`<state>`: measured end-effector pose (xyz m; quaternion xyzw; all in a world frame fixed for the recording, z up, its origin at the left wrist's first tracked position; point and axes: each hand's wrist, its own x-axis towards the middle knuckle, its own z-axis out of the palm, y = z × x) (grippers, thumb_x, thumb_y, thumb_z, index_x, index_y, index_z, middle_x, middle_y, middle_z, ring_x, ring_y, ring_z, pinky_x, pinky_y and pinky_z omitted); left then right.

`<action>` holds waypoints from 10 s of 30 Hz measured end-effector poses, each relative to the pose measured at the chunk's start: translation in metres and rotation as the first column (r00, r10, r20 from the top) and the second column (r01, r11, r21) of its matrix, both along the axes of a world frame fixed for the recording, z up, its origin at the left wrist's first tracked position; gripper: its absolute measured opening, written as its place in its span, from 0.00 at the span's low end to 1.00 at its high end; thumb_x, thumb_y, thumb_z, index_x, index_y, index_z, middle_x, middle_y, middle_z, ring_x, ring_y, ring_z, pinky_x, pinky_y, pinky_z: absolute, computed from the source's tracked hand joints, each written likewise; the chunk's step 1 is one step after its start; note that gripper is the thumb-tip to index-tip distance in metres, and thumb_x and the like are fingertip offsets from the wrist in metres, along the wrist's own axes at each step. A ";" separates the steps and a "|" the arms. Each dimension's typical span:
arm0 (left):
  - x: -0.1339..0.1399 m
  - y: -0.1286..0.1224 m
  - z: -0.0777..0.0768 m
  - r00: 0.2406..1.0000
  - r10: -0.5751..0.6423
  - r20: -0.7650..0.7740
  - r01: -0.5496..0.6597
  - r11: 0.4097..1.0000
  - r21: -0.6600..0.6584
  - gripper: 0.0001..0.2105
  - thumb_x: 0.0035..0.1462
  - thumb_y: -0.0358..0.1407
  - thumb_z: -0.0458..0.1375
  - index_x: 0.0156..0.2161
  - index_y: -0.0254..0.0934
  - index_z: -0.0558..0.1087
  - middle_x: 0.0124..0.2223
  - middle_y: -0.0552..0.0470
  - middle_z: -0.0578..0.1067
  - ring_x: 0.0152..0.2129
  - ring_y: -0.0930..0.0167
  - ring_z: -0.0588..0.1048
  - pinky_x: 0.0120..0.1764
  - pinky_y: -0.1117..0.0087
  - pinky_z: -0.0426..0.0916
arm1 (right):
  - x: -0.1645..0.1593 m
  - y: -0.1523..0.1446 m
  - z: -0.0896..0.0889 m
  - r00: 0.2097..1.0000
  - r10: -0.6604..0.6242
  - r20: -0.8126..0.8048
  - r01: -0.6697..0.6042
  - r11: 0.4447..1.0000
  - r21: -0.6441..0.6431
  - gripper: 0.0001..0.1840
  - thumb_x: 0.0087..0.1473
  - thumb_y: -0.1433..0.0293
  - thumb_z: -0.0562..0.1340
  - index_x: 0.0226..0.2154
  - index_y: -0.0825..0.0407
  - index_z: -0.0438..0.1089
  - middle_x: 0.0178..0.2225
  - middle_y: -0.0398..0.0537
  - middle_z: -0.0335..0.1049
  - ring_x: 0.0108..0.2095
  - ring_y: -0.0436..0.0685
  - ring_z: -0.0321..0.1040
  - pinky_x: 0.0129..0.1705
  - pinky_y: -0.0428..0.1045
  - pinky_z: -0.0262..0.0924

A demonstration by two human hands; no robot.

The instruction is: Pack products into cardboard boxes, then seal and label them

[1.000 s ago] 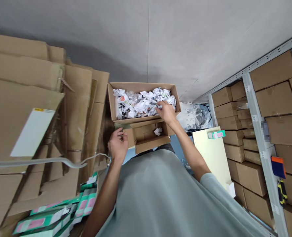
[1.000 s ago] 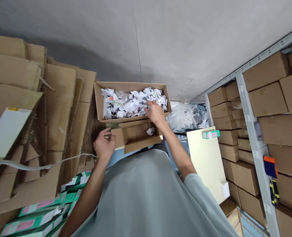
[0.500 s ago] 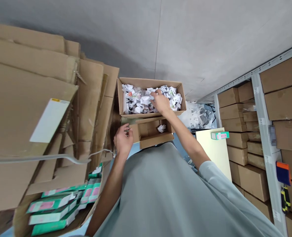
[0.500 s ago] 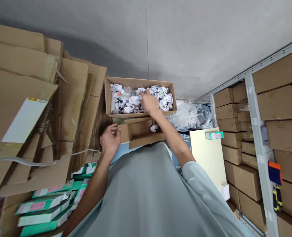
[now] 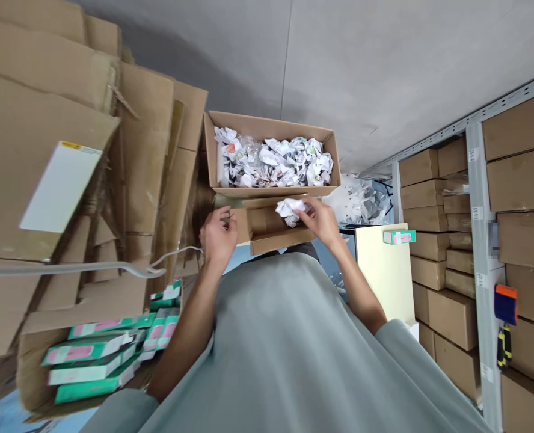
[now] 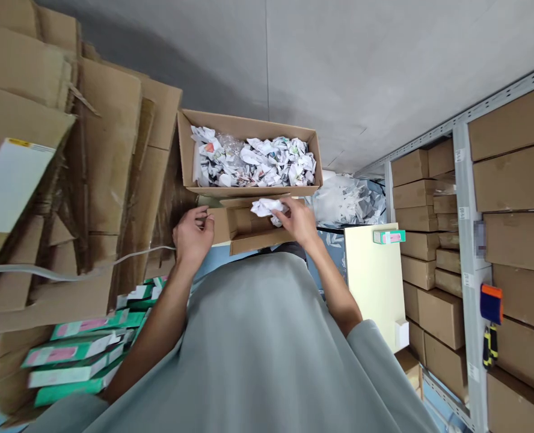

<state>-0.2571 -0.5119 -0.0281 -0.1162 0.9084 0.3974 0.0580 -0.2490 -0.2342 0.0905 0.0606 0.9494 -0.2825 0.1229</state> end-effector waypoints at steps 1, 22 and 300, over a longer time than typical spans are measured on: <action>0.001 0.000 0.000 1.000 0.001 -0.002 -0.001 1.000 0.003 0.19 0.67 0.37 0.57 0.59 0.35 0.78 0.54 0.39 0.84 0.39 0.62 0.83 0.52 0.59 0.77 | 0.007 -0.003 -0.008 0.999 0.013 0.047 -0.014 1.000 0.017 0.16 0.72 0.59 0.66 0.57 0.47 0.77 0.50 0.49 0.85 0.44 0.59 0.82 0.52 0.51 0.73; 0.001 -0.004 0.001 0.999 -0.029 0.016 0.029 1.000 -0.001 0.19 0.67 0.38 0.57 0.59 0.36 0.77 0.54 0.39 0.84 0.39 0.62 0.83 0.50 0.60 0.77 | 0.007 -0.008 -0.038 0.988 0.047 0.145 -0.065 0.991 0.121 0.18 0.74 0.61 0.63 0.61 0.46 0.77 0.57 0.53 0.82 0.53 0.65 0.82 0.56 0.55 0.73; 0.024 0.017 0.031 0.974 -0.226 0.014 0.226 0.973 -0.047 0.27 0.60 0.44 0.59 0.62 0.36 0.78 0.43 0.46 0.86 0.37 0.59 0.83 0.54 0.56 0.77 | 0.123 0.079 -0.069 0.861 -0.507 0.040 0.483 0.791 -0.376 0.29 0.56 0.38 0.62 0.27 0.47 0.70 0.24 0.45 0.74 0.27 0.57 0.70 0.33 0.50 0.63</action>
